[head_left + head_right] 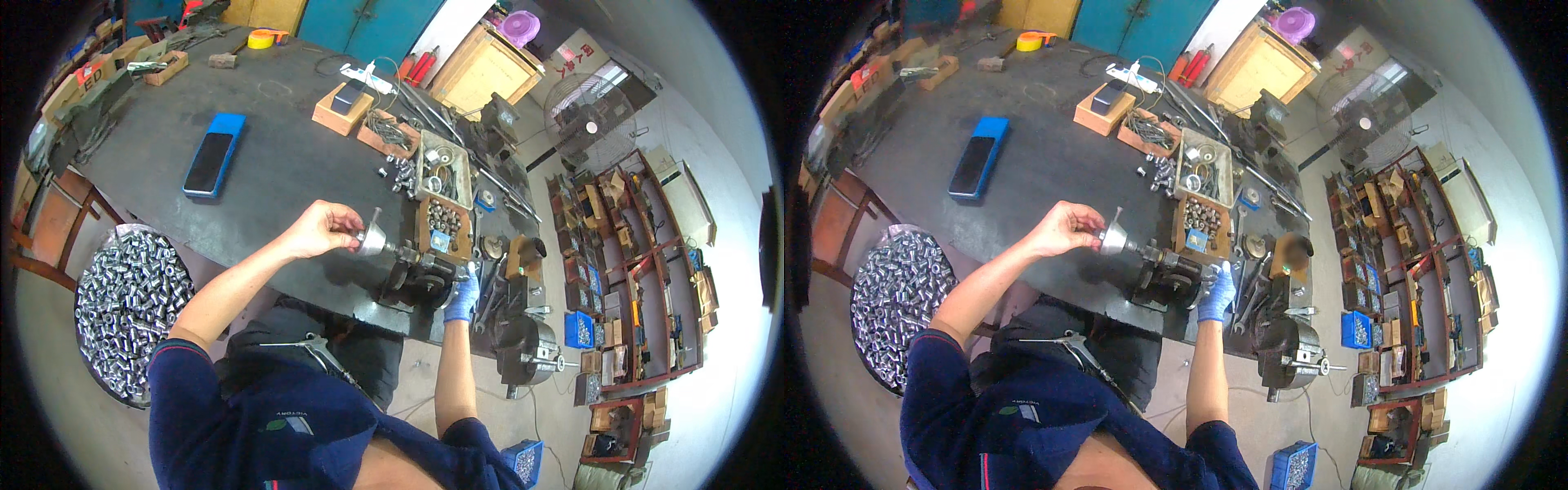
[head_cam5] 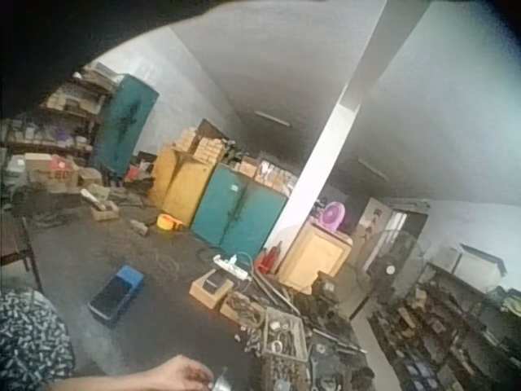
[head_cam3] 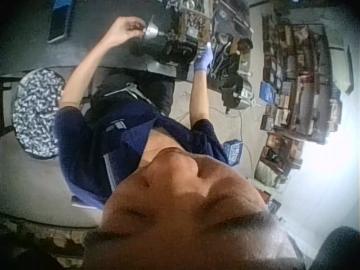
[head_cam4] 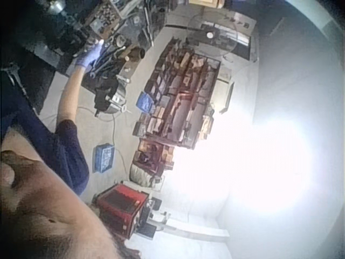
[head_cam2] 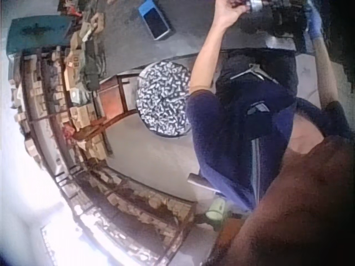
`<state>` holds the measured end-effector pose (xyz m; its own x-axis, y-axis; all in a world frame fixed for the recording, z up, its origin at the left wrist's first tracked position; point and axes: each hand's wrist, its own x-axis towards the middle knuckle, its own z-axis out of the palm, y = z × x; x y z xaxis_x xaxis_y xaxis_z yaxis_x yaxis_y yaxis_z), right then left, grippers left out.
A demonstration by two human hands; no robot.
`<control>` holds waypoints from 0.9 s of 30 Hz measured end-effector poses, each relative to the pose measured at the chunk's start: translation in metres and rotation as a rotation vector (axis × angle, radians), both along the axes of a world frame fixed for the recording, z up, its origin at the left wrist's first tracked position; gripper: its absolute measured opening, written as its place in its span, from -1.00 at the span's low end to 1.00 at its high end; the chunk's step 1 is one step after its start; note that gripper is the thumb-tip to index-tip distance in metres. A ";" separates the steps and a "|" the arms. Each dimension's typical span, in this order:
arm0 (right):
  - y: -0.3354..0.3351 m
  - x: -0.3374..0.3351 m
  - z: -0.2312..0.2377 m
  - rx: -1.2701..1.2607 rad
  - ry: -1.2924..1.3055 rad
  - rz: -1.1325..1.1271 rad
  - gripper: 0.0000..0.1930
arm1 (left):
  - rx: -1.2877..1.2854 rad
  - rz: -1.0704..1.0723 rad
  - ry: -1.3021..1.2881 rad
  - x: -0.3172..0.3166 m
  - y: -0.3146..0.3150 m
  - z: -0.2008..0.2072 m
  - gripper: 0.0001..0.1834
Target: The person assembles components into a mechanical housing by hand, picking up nuts and small metal parts from the table and a container, then placing them into the housing before using an air-powered tool to blow into it.
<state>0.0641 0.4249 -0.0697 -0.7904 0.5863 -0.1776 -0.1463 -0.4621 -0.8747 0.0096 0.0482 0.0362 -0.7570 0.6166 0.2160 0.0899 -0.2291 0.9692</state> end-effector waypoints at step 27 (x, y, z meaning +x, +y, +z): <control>-0.036 0.064 0.045 -0.111 0.023 -0.047 -0.79 | -0.211 0.132 -0.138 0.008 0.006 0.012 -0.48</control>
<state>0.1280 0.3893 -0.0250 -0.7672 0.6004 -0.2257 -0.1896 -0.5483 -0.8145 0.0172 0.0539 0.0481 -0.8469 0.5314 -0.0171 -0.0301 -0.0158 0.9994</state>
